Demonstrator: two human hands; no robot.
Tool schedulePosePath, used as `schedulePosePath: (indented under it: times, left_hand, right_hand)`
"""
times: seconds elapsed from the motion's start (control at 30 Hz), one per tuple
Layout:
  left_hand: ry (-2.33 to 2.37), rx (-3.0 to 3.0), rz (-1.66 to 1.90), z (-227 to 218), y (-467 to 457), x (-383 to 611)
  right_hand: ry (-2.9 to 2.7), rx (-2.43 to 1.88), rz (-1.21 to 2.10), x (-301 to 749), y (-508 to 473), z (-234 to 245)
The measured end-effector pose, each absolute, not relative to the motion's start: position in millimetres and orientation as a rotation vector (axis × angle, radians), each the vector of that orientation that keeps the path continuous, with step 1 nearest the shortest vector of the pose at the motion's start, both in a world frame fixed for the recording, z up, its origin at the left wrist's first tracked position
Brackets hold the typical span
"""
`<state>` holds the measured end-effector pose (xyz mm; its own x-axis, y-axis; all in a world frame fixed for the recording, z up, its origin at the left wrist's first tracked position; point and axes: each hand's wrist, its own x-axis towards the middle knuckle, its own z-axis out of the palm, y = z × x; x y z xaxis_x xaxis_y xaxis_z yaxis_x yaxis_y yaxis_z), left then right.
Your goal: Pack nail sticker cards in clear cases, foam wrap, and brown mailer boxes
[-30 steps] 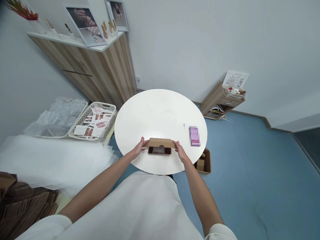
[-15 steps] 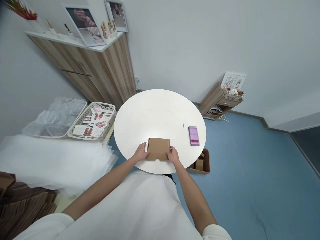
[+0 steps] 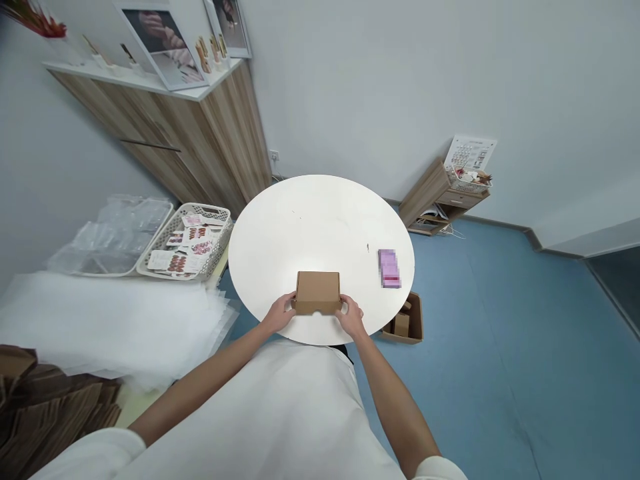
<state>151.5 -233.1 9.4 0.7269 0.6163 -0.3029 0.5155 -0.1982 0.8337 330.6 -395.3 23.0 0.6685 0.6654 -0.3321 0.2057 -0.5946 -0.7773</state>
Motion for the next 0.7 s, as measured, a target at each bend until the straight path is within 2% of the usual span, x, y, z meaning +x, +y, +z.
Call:
schedulePosePath:
  times: [0.23,0.4,0.7]
  left_hand:
    - [0.829,1.977,0.286,26.0,-221.7,159.5]
    - [0.906,2.054,0.21,36.5,-211.5,173.1]
    - [0.966,2.195,0.289,46.7,-206.1,183.9]
  right_hand:
    - [-0.626,-1.864,0.83,342.8,-384.6,44.6]
    - [-0.648,-1.988,0.831,350.0,-373.5,59.5]
    - [-0.817,-2.142,0.757,355.8,-356.1,73.2]
